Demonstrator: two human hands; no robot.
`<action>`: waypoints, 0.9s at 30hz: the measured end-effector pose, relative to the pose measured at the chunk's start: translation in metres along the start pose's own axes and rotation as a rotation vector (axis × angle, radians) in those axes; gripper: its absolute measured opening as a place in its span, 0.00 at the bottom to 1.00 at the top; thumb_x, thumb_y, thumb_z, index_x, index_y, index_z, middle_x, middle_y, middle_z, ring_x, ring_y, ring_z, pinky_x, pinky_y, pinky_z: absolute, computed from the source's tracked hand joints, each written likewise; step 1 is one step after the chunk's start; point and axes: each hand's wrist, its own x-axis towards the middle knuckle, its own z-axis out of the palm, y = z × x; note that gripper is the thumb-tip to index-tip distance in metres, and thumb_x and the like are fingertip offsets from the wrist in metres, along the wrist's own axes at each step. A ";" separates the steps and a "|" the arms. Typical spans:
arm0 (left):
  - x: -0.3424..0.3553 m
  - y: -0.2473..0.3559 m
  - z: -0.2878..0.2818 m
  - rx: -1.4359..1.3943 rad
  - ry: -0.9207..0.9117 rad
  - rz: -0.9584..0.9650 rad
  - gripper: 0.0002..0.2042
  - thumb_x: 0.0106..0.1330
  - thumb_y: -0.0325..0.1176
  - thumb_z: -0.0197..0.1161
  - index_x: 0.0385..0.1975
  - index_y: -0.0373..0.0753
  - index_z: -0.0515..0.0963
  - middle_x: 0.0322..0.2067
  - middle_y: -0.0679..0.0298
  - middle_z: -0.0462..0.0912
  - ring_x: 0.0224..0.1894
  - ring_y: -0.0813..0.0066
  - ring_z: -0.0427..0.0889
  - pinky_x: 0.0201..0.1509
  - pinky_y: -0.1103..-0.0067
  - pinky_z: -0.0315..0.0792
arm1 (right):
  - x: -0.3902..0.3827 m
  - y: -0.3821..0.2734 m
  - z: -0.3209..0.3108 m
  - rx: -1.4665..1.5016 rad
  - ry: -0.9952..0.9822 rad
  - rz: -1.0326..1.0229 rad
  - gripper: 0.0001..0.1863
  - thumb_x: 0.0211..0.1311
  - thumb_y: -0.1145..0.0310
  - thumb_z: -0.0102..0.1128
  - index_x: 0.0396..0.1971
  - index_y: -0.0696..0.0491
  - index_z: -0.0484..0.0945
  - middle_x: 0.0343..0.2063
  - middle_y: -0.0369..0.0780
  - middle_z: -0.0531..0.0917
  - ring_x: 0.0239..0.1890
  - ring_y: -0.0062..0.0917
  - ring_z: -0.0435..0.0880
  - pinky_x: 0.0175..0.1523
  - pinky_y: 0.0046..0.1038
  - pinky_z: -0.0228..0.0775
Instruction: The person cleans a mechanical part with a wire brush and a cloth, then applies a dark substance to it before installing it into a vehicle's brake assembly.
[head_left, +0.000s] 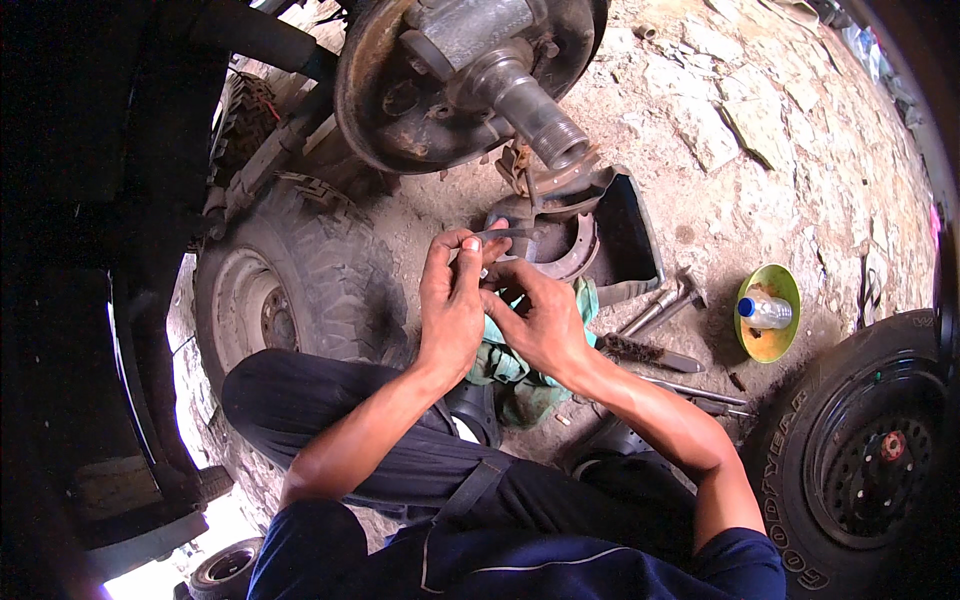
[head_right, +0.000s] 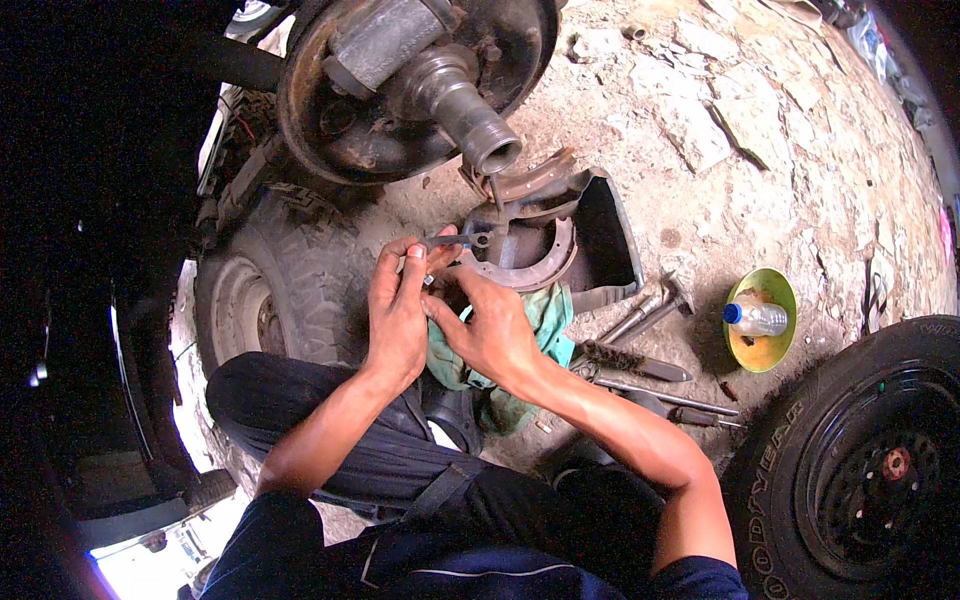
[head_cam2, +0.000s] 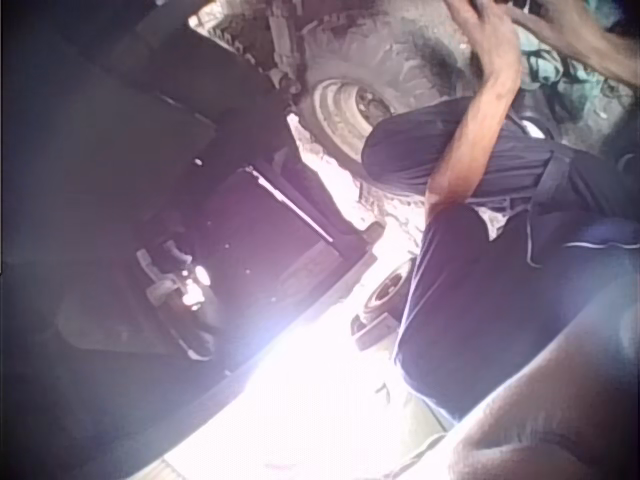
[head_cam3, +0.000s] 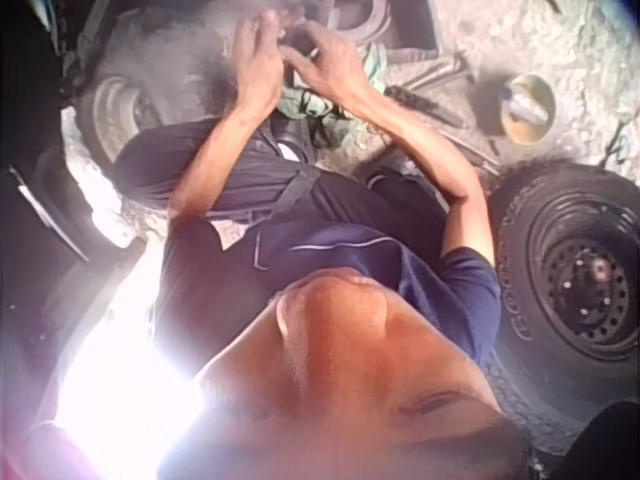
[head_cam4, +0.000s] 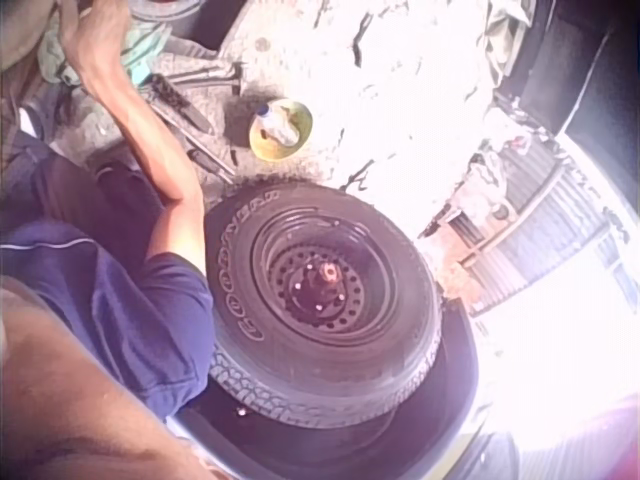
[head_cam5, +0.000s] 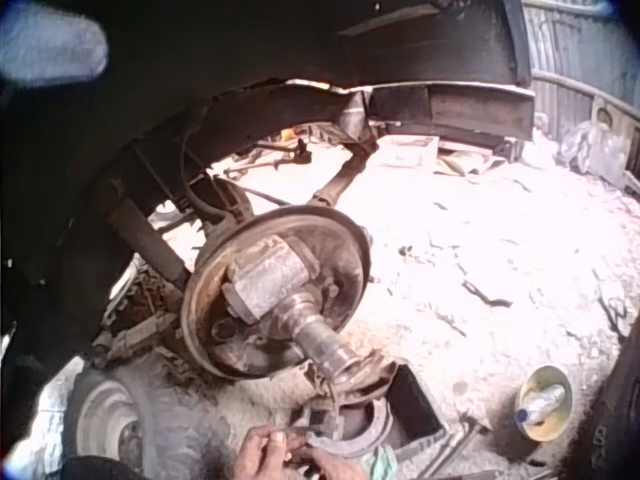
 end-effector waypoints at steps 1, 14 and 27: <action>0.000 0.000 0.000 0.019 -0.015 0.021 0.11 0.74 0.36 0.46 0.48 0.36 0.64 0.53 0.51 0.75 0.52 0.70 0.77 0.53 0.78 0.72 | 0.001 -0.002 0.000 0.015 0.008 0.033 0.13 0.56 0.70 0.65 0.39 0.60 0.75 0.28 0.43 0.83 0.23 0.20 0.80 0.28 0.24 0.72; -0.002 0.002 0.006 0.050 -0.041 0.093 0.09 0.71 0.31 0.53 0.44 0.33 0.72 0.50 0.55 0.79 0.39 0.79 0.79 0.43 0.83 0.73 | -0.003 0.000 -0.007 0.349 0.080 0.170 0.14 0.57 0.72 0.65 0.41 0.58 0.75 0.29 0.38 0.81 0.29 0.17 0.80 0.32 0.19 0.73; 0.000 0.010 0.006 0.064 -0.032 -0.066 0.13 0.68 0.36 0.58 0.45 0.34 0.77 0.35 0.63 0.81 0.36 0.78 0.78 0.40 0.79 0.74 | 0.000 0.009 -0.046 0.383 0.251 -0.045 0.15 0.58 0.76 0.62 0.44 0.60 0.71 0.36 0.38 0.78 0.31 0.13 0.78 0.34 0.18 0.73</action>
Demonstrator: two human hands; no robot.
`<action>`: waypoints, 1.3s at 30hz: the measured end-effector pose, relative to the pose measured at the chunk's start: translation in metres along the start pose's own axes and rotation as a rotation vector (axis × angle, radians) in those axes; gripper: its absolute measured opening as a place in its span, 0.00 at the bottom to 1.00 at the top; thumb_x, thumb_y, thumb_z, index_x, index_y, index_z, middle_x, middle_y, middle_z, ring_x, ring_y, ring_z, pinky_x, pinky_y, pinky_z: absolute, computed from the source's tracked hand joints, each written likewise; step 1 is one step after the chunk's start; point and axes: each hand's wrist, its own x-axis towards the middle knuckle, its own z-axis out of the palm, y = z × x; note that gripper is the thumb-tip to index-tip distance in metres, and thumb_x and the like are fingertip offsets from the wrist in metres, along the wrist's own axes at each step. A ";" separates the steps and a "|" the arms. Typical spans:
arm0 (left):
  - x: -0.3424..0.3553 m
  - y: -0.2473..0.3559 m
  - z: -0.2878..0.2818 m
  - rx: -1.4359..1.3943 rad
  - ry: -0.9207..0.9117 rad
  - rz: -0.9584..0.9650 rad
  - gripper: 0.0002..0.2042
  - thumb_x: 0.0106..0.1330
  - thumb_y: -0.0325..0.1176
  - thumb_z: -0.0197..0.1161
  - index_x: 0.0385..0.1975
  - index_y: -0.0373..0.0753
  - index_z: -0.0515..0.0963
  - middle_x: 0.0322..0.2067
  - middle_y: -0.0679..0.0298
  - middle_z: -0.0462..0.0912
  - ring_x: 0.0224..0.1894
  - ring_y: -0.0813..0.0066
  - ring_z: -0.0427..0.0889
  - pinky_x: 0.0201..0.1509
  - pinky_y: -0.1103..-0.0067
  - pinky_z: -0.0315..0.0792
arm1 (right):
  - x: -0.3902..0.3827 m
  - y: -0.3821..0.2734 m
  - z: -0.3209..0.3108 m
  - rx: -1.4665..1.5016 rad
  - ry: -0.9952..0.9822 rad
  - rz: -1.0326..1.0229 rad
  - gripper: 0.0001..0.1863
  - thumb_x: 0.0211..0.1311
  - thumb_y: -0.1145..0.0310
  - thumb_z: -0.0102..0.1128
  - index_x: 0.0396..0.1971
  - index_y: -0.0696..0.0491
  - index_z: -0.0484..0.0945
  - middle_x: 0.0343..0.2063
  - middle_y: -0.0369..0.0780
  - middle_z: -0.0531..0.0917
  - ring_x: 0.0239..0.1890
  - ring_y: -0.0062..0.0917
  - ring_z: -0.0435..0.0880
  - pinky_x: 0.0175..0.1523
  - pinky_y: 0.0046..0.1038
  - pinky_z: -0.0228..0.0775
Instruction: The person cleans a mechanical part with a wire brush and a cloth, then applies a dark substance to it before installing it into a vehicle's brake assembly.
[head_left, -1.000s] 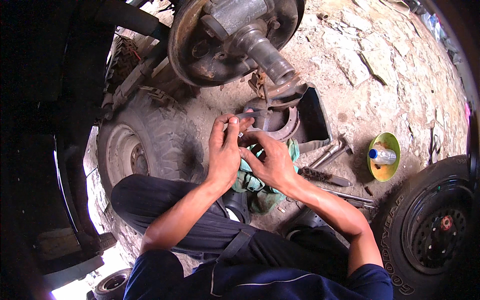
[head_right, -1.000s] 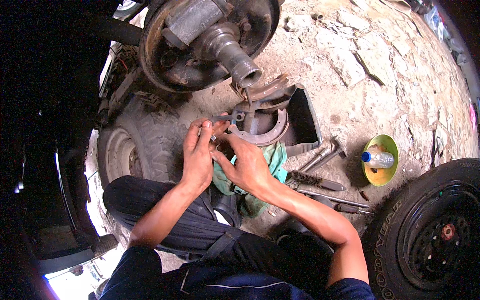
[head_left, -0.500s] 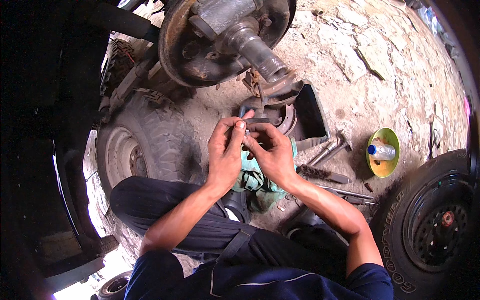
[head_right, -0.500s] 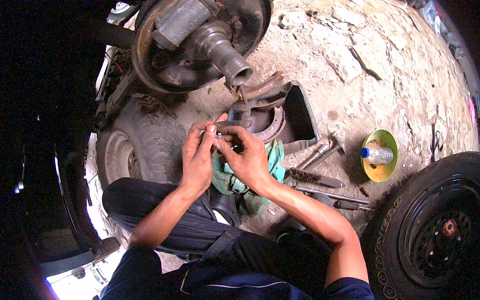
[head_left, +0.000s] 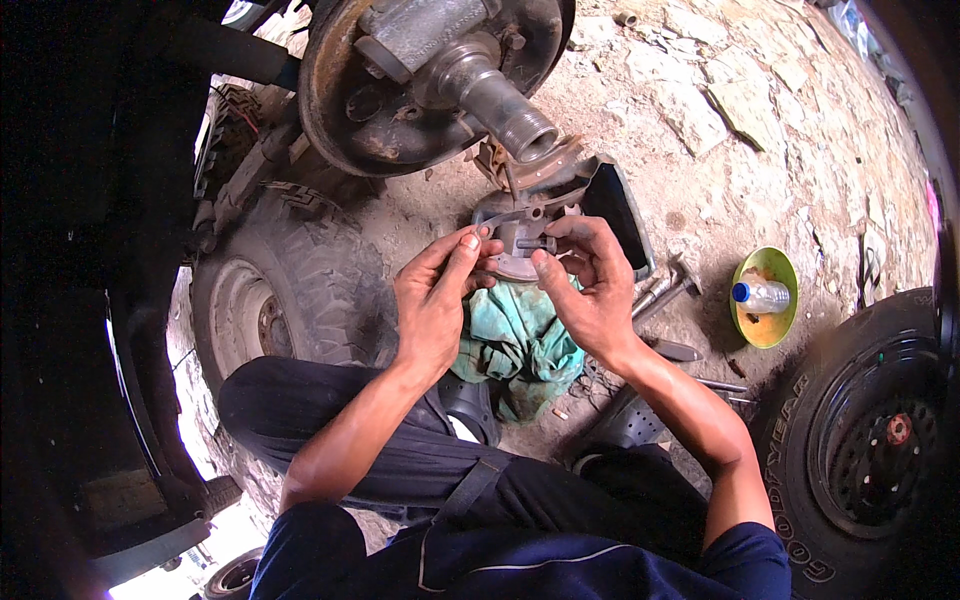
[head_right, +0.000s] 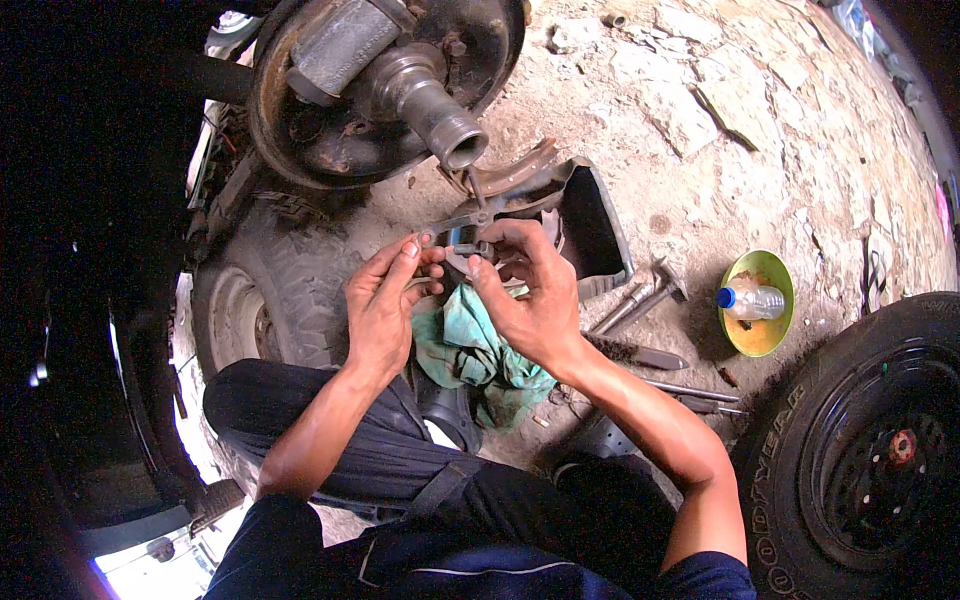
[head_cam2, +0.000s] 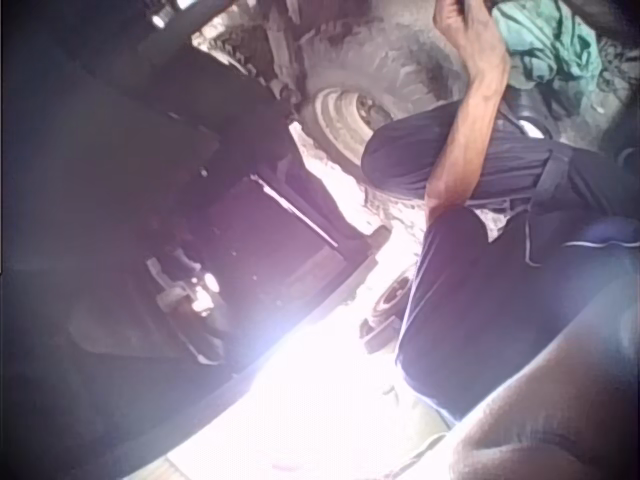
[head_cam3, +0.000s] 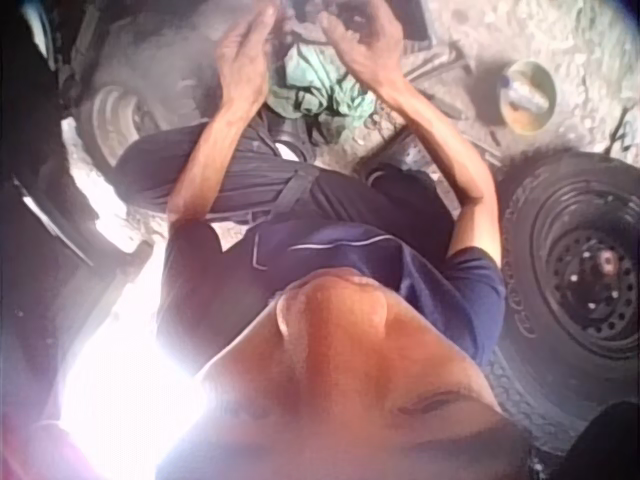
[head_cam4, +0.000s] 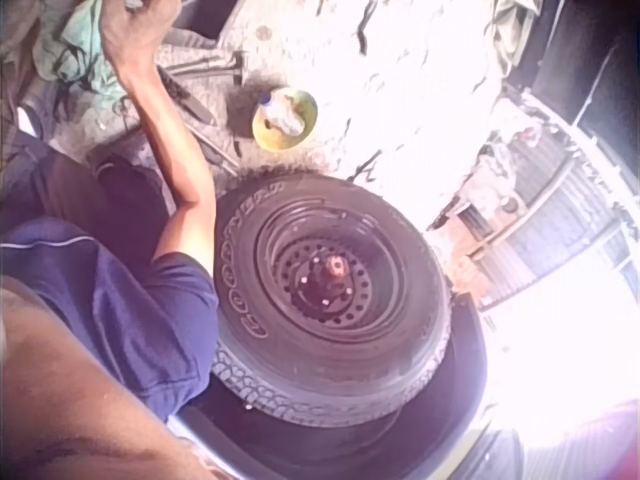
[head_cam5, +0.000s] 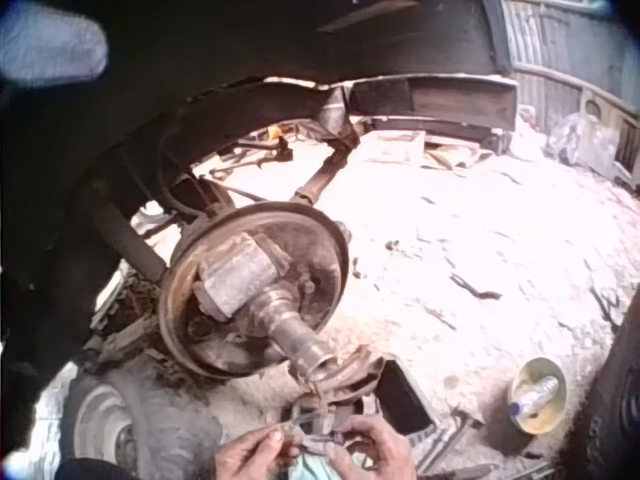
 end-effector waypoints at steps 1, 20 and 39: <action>0.000 -0.001 0.001 -0.004 -0.010 -0.001 0.13 0.69 0.36 0.58 0.45 0.34 0.77 0.36 0.62 0.81 0.36 0.78 0.78 0.41 0.79 0.74 | 0.001 0.001 0.000 -0.004 -0.003 -0.029 0.15 0.58 0.76 0.62 0.44 0.60 0.71 0.36 0.38 0.78 0.31 0.13 0.78 0.34 0.18 0.73; 0.003 -0.009 -0.003 -0.092 -0.050 0.008 0.10 0.71 0.31 0.52 0.46 0.33 0.74 0.39 0.56 0.81 0.38 0.76 0.79 0.42 0.81 0.74 | 0.001 0.007 -0.003 0.046 0.083 0.152 0.13 0.64 0.69 0.59 0.44 0.59 0.70 0.35 0.40 0.82 0.36 0.21 0.82 0.35 0.22 0.77; -0.002 -0.019 0.001 0.305 -0.166 0.149 0.13 0.64 0.26 0.60 0.48 0.33 0.74 0.40 0.62 0.80 0.40 0.79 0.79 0.44 0.82 0.75 | 0.013 0.008 -0.010 0.115 -0.016 0.168 0.14 0.64 0.72 0.57 0.47 0.58 0.70 0.37 0.40 0.82 0.38 0.21 0.81 0.41 0.22 0.74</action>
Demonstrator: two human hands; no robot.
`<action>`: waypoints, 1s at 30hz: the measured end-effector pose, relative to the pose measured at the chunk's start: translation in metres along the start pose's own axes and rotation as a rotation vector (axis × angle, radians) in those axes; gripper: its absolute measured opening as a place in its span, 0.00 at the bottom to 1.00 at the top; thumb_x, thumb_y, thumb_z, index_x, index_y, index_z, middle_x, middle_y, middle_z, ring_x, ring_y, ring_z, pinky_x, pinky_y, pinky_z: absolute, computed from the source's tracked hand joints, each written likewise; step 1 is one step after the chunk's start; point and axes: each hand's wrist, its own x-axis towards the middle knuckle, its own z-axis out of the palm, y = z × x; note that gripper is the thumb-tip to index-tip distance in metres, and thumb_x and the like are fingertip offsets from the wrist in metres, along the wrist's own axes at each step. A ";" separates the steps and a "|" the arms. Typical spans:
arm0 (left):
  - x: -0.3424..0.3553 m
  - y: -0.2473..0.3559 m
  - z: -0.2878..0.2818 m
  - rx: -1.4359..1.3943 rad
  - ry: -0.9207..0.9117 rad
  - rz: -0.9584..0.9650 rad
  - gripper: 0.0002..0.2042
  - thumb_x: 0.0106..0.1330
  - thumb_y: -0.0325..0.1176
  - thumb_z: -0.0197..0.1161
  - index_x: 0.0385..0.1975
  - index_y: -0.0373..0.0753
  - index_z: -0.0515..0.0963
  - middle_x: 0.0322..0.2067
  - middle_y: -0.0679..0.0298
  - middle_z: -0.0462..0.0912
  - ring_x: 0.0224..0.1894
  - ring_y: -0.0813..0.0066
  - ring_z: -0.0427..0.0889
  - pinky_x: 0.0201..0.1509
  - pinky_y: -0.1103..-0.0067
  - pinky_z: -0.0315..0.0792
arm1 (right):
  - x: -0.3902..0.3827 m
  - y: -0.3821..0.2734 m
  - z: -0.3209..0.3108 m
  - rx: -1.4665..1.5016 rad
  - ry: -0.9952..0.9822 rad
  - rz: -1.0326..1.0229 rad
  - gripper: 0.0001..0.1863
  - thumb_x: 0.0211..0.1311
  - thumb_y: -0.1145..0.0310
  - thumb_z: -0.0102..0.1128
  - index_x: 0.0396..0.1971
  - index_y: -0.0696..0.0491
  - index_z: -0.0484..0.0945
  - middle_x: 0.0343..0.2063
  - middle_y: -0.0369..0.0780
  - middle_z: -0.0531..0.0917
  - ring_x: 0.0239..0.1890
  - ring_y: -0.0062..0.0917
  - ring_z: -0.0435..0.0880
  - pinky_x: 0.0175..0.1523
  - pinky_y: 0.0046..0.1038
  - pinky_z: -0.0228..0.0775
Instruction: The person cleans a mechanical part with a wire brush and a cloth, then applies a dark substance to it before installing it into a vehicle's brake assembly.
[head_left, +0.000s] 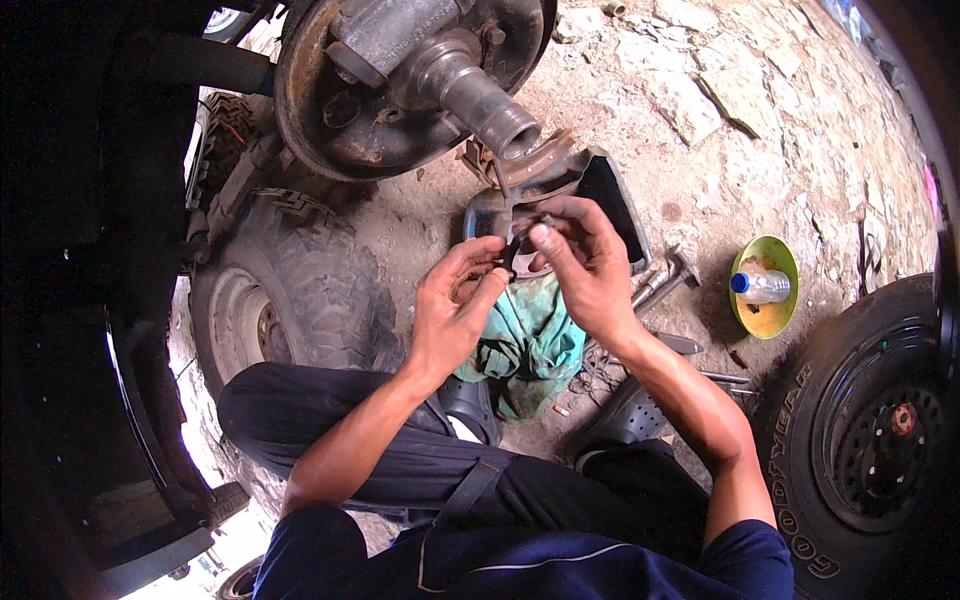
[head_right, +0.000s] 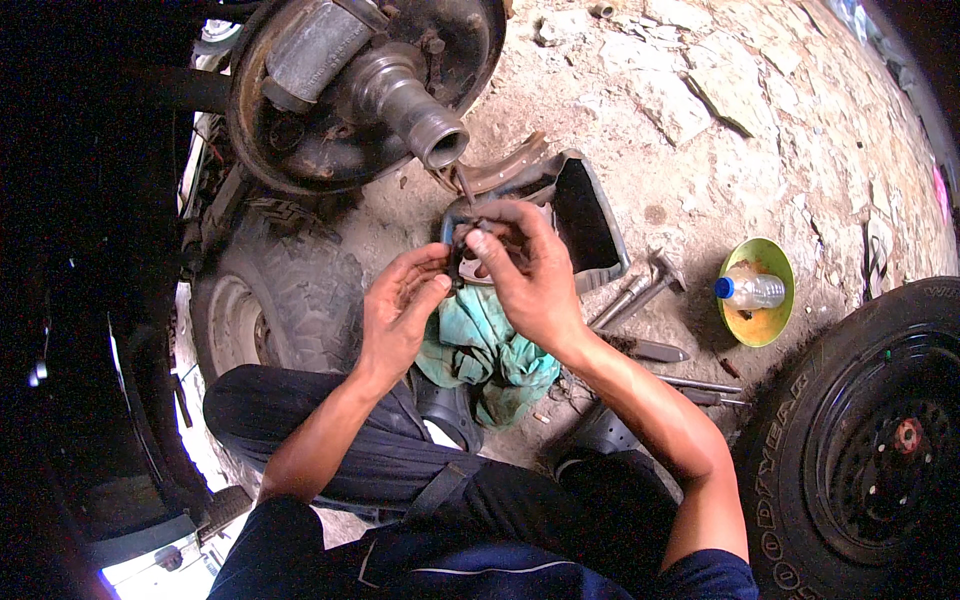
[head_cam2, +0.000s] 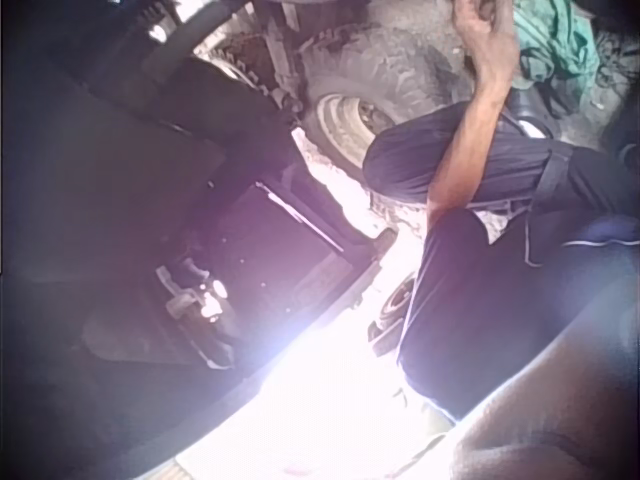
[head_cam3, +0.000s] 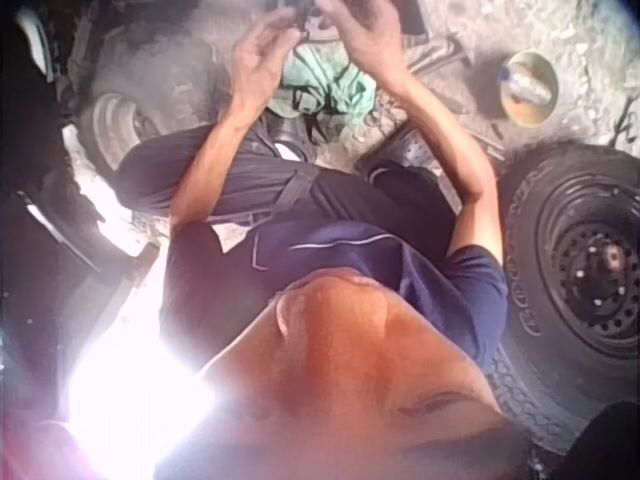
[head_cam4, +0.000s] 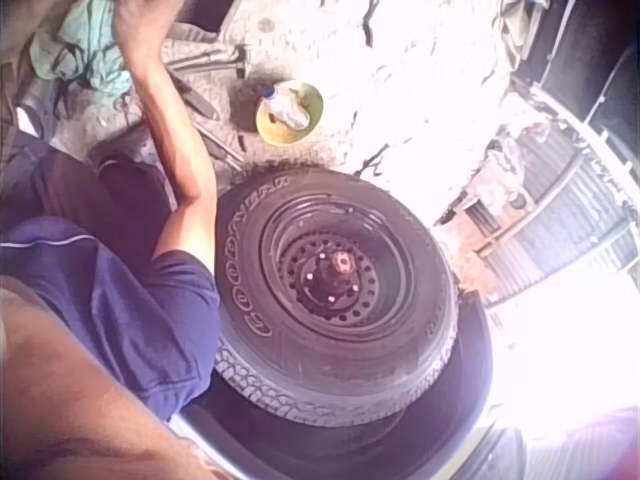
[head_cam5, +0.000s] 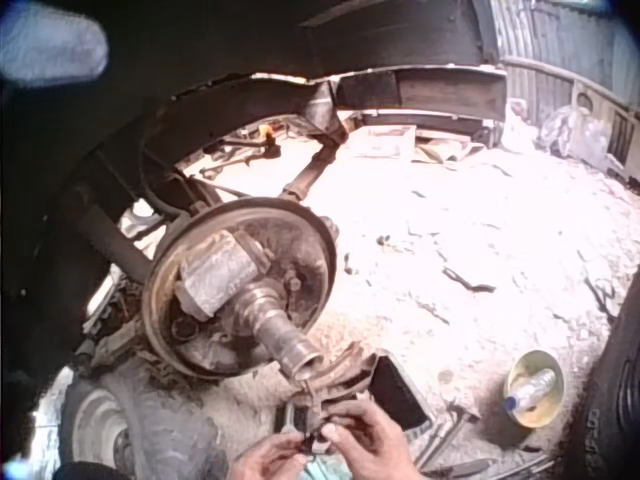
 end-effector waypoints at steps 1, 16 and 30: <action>0.000 0.000 0.000 0.007 -0.003 0.000 0.14 0.64 0.26 0.61 0.49 0.33 0.73 0.40 0.62 0.80 0.40 0.80 0.79 0.44 0.82 0.75 | -0.001 0.000 0.001 -0.074 -0.030 -0.018 0.14 0.64 0.72 0.58 0.47 0.58 0.70 0.37 0.40 0.82 0.39 0.21 0.82 0.41 0.23 0.74; -0.003 -0.002 0.001 -0.058 -0.014 0.009 0.18 0.62 0.18 0.58 0.52 0.34 0.71 0.37 0.65 0.77 0.39 0.80 0.80 0.41 0.86 0.74 | -0.010 -0.005 0.007 -0.316 0.005 -0.106 0.15 0.56 0.70 0.65 0.42 0.58 0.75 0.36 0.44 0.81 0.33 0.30 0.82 0.36 0.27 0.73; -0.009 0.002 0.004 -0.035 0.066 0.133 0.16 0.64 0.16 0.55 0.52 0.31 0.68 0.41 0.59 0.79 0.41 0.79 0.79 0.44 0.86 0.73 | -0.014 -0.002 0.010 -0.655 0.038 -0.574 0.15 0.48 0.74 0.69 0.37 0.57 0.76 0.29 0.42 0.81 0.29 0.33 0.81 0.32 0.29 0.72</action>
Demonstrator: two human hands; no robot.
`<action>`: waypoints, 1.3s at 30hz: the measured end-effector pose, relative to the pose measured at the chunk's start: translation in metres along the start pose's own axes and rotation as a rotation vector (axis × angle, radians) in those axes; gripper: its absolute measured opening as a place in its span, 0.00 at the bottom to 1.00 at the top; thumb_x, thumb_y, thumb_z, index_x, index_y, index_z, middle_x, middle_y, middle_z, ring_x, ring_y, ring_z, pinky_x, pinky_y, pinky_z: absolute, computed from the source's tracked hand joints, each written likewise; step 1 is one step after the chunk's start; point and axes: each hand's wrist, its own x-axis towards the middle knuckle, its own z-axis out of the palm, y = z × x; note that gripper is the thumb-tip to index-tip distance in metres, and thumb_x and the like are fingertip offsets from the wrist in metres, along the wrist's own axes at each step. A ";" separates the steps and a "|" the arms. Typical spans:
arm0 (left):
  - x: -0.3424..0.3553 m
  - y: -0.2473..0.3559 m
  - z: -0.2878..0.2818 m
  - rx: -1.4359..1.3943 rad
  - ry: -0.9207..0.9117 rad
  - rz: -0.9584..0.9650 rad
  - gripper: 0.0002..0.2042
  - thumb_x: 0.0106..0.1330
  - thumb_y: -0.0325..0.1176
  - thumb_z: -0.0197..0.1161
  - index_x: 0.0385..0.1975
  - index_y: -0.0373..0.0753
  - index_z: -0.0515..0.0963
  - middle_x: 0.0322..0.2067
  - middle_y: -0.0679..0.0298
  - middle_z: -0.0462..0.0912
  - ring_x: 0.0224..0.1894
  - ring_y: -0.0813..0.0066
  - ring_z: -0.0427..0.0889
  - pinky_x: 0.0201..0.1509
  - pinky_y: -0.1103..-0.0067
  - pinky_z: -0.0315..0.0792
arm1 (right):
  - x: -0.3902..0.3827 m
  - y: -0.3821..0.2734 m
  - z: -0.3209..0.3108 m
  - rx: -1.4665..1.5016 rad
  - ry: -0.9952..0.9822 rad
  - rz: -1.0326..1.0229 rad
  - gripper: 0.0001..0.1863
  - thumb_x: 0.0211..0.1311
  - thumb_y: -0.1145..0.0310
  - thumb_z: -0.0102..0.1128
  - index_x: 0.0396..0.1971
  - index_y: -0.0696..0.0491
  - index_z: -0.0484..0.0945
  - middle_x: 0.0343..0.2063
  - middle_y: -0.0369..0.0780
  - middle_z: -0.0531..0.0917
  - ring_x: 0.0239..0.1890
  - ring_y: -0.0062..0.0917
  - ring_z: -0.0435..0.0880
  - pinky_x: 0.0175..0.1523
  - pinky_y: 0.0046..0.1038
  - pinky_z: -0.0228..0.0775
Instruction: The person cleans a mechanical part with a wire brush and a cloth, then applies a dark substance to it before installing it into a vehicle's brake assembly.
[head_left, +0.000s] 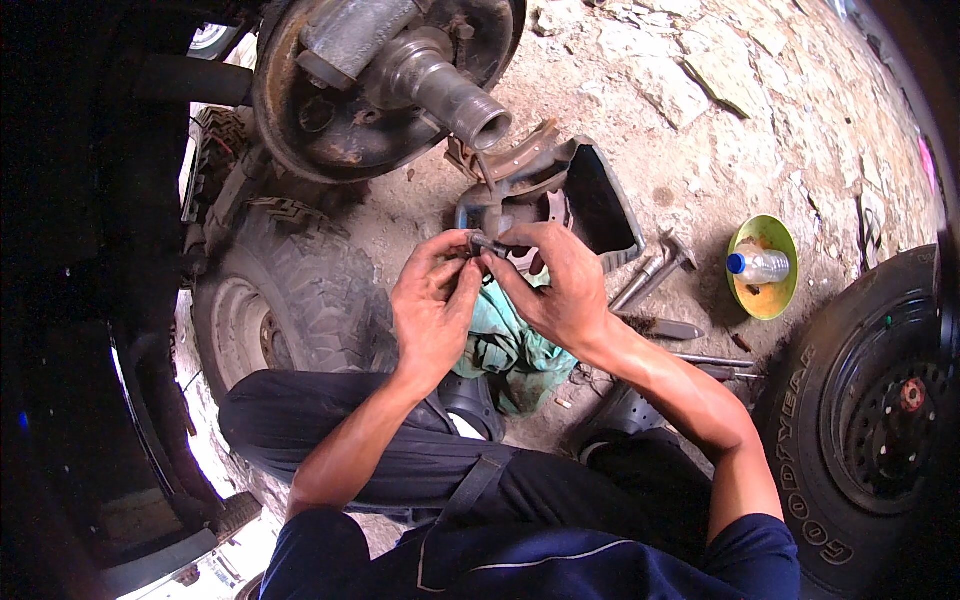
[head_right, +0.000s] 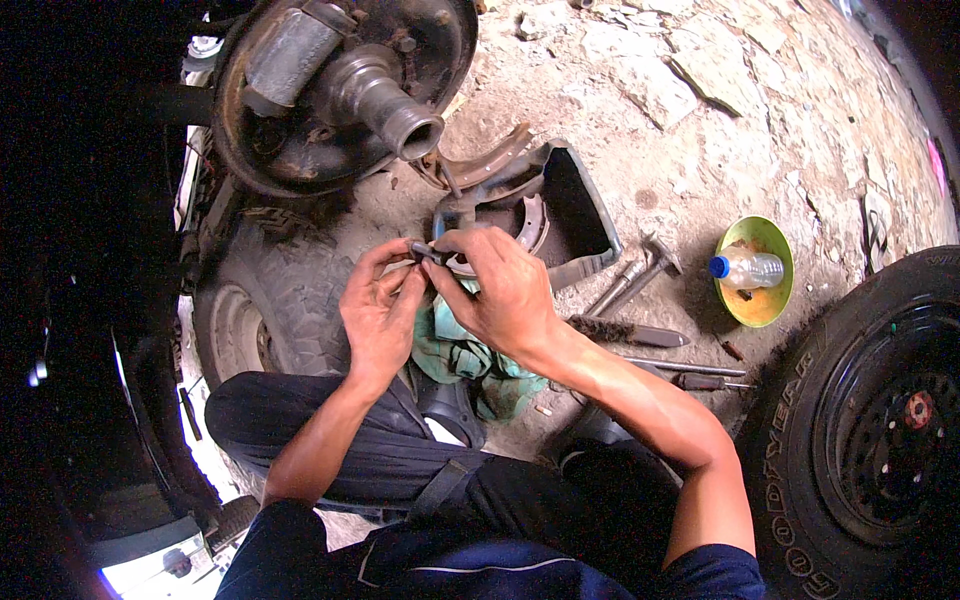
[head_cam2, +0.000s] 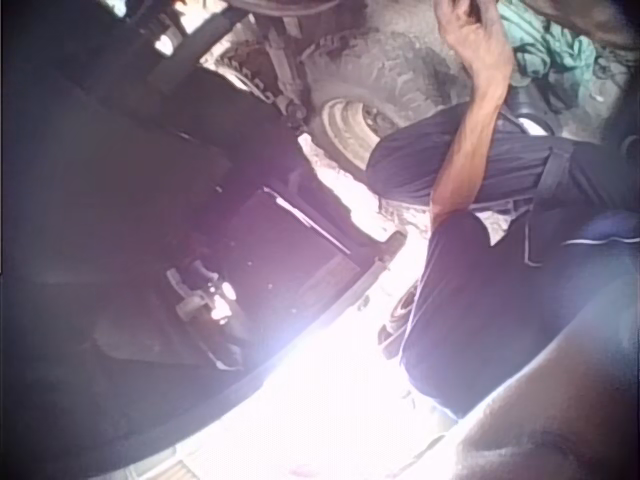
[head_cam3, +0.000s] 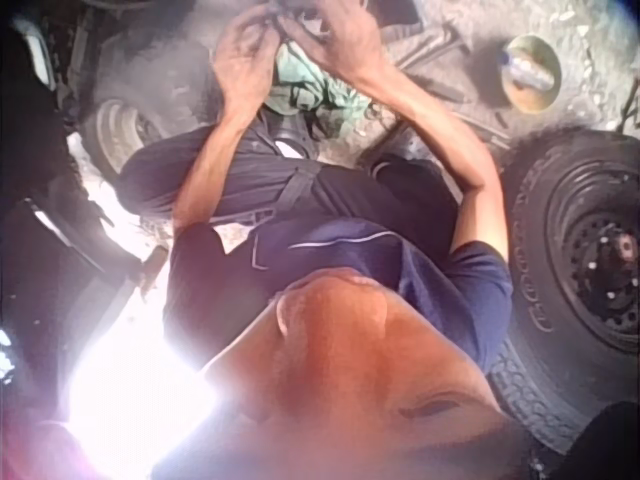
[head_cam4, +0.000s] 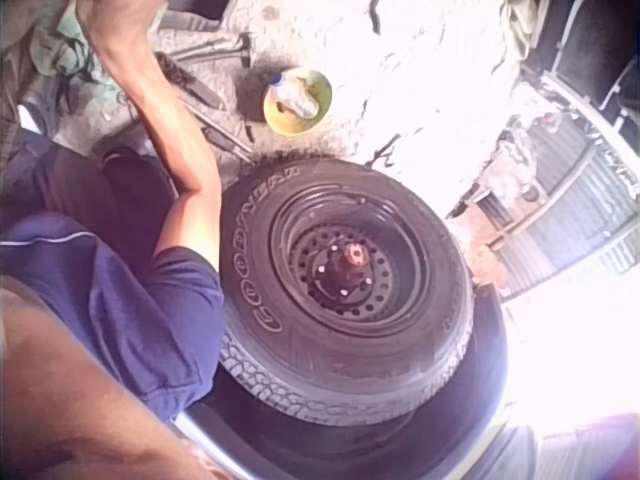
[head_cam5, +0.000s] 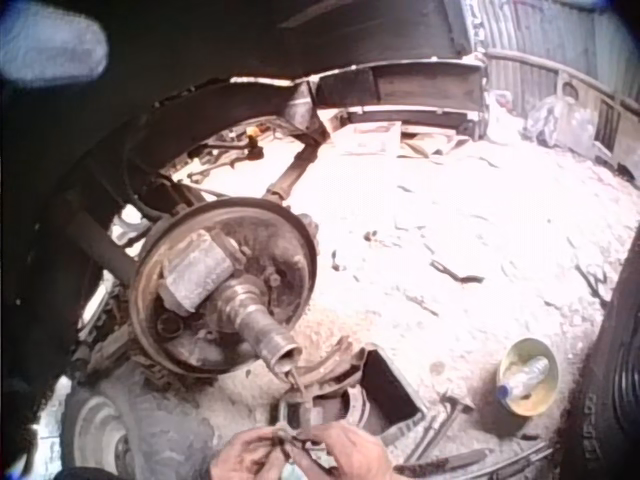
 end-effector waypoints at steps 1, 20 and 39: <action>0.000 0.000 0.001 0.009 0.010 0.021 0.16 0.64 0.16 0.55 0.52 0.31 0.68 0.41 0.59 0.79 0.41 0.79 0.79 0.44 0.86 0.73 | -0.002 -0.001 0.000 -0.003 -0.003 0.014 0.15 0.48 0.73 0.71 0.36 0.57 0.77 0.29 0.41 0.81 0.27 0.30 0.80 0.29 0.27 0.72; 0.005 -0.006 -0.009 0.507 0.075 0.585 0.12 0.56 0.17 0.65 0.39 0.34 0.74 0.37 0.56 0.82 0.39 0.71 0.83 0.45 0.78 0.77 | 0.006 -0.006 -0.005 0.725 -0.205 0.763 0.15 0.64 0.62 0.60 0.35 0.60 0.80 0.21 0.35 0.82 0.23 0.12 0.76 0.28 0.19 0.69; 0.014 0.010 -0.024 0.796 -0.061 0.981 0.16 0.48 0.18 0.69 0.37 0.38 0.76 0.30 0.63 0.83 0.39 0.64 0.84 0.40 0.74 0.80 | -0.003 0.011 -0.007 1.325 -0.369 0.792 0.20 0.64 0.69 0.58 0.53 0.62 0.73 0.43 0.41 0.82 0.39 0.19 0.79 0.39 0.23 0.74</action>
